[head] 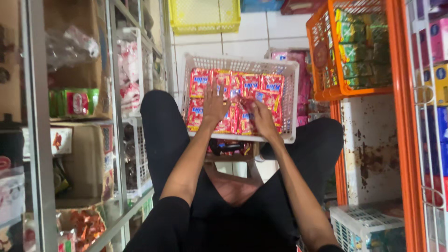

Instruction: The person, sitting on the floor of a store, scans various packets of detergent from a white plastic basket using a handheld barcode scanner and places them onto a lower shelf.

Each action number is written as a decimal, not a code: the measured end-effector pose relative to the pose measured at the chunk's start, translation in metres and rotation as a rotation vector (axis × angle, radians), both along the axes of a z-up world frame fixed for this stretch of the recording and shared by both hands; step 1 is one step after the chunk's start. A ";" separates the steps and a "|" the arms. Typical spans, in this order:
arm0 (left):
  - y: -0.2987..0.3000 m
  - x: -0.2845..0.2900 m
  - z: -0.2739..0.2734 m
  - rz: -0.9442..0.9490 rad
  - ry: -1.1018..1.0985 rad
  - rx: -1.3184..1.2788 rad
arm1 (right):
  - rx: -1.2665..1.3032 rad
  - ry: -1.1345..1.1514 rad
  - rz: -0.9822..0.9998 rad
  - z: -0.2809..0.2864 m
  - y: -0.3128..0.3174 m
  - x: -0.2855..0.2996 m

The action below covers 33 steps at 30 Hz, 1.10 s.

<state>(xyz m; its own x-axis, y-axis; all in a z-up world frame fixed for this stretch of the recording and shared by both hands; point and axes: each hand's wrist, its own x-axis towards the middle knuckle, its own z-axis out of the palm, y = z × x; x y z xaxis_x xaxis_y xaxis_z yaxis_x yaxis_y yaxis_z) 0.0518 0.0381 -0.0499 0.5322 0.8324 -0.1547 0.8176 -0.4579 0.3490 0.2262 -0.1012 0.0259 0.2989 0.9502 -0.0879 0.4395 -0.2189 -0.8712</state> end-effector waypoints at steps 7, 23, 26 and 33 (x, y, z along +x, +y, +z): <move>0.014 -0.013 0.085 0.207 -0.338 -0.021 | -0.011 0.084 -0.180 0.003 0.018 0.015; -0.020 -0.089 0.237 0.196 -0.700 -0.188 | -0.574 -0.069 0.431 0.022 0.031 -0.092; -0.025 -0.085 0.215 -0.082 -0.475 0.040 | -0.491 -0.020 0.358 0.018 0.018 -0.066; -0.019 -0.066 0.114 -0.286 -0.131 -0.435 | -0.426 -0.405 0.137 0.016 -0.005 0.020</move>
